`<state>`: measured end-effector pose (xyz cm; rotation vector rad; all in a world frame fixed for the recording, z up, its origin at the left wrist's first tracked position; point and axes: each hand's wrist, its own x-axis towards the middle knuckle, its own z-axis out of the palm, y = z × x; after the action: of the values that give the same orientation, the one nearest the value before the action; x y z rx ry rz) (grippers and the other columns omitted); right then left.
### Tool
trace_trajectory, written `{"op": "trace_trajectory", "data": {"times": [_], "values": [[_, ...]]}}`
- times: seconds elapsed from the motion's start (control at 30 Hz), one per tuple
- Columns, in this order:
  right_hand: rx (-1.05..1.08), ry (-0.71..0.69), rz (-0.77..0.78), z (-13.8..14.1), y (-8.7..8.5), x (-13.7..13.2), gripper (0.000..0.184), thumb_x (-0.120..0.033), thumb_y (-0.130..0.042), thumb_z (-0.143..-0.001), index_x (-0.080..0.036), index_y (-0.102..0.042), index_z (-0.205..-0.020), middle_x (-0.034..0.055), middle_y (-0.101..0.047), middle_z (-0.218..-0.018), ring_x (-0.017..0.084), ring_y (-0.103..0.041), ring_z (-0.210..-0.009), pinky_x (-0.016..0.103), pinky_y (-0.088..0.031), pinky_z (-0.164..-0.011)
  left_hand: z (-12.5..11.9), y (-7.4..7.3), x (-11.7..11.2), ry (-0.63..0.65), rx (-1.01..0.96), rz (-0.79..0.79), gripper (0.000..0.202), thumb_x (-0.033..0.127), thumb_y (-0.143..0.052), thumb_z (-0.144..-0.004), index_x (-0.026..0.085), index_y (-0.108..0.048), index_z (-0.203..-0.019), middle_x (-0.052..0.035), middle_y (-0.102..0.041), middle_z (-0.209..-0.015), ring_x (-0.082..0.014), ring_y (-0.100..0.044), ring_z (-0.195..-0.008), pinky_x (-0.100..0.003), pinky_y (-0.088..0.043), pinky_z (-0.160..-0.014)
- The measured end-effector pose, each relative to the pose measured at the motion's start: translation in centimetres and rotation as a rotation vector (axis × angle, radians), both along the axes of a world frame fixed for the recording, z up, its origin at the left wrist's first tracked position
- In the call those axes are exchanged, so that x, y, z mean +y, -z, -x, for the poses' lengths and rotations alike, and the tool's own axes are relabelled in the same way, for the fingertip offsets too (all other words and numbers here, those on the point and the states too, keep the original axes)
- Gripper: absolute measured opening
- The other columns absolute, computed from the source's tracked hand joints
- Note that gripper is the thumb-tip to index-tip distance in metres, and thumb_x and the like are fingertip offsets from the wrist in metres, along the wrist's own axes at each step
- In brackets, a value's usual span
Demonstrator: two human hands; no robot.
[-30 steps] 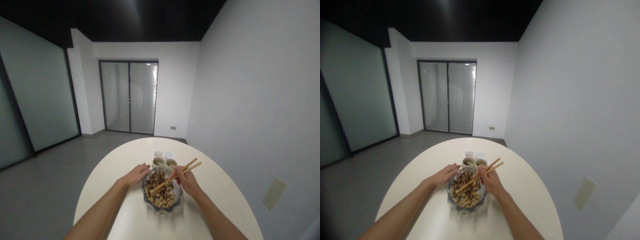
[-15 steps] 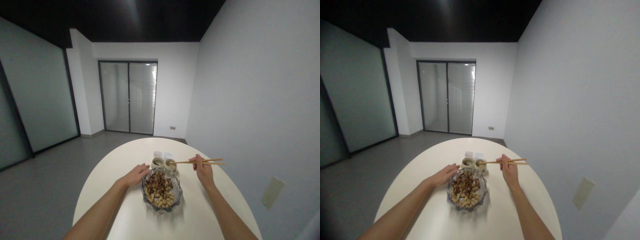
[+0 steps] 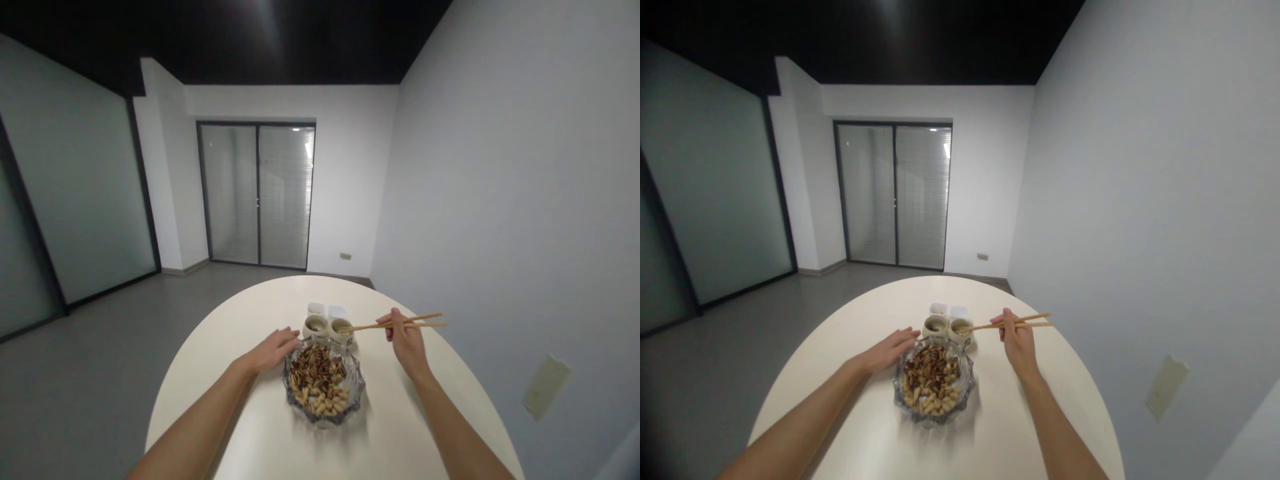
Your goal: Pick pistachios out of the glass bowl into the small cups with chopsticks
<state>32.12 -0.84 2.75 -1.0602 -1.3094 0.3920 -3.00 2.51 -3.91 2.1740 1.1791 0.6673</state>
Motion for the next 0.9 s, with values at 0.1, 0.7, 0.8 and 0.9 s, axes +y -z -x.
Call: {"op": "trace_trajectory", "data": {"times": [0.1,0.7,0.8,0.9], "values": [[0.013,-0.130,0.017,1.8,-0.1,-0.9,0.082,-0.092,-0.047,-0.088,-0.018,-0.074,-0.065,0.0000,-0.049,-0.044,0.014,-0.046,-0.043,0.026,-0.037,-0.042,0.0,0.0,0.0,0.006,0.004,-0.005,0.074,0.077,-0.038,-0.101,0.023,-0.072,-0.138,-0.0115,-0.055,-0.161,-0.0392,-0.036,-0.157,-0.057,-0.018,-0.132],[-0.146,-0.530,0.206,7.3,1.6,-3.2,0.085,-0.095,-0.047,-0.086,-0.017,-0.071,-0.061,0.0000,-0.047,-0.047,0.010,-0.042,-0.043,0.023,-0.029,-0.042,0.1,0.4,0.5,0.019,0.022,-0.028,0.067,0.073,-0.036,-0.103,0.026,-0.074,-0.132,-0.0086,-0.056,-0.160,-0.0377,-0.036,-0.157,-0.056,-0.019,-0.132],[-0.159,-0.547,0.230,7.6,1.9,-3.2,0.085,-0.096,-0.046,-0.084,-0.018,-0.070,-0.061,0.0002,-0.048,-0.047,0.011,-0.043,-0.042,0.023,-0.030,-0.042,0.0,0.3,0.4,0.014,0.028,-0.019,0.069,0.074,-0.035,-0.103,0.025,-0.073,-0.134,-0.0097,-0.055,-0.161,-0.0378,-0.035,-0.158,-0.056,-0.019,-0.132],[-0.159,-0.557,0.240,7.8,1.9,-3.4,0.084,-0.096,-0.047,-0.084,-0.019,-0.071,-0.062,-0.0005,-0.048,-0.047,0.011,-0.043,-0.043,0.023,-0.031,-0.042,0.0,0.3,0.5,0.010,0.033,-0.014,0.071,0.075,-0.034,-0.103,0.024,-0.071,-0.137,-0.0107,-0.055,-0.161,-0.0375,-0.035,-0.158,-0.057,-0.019,-0.132]]}}
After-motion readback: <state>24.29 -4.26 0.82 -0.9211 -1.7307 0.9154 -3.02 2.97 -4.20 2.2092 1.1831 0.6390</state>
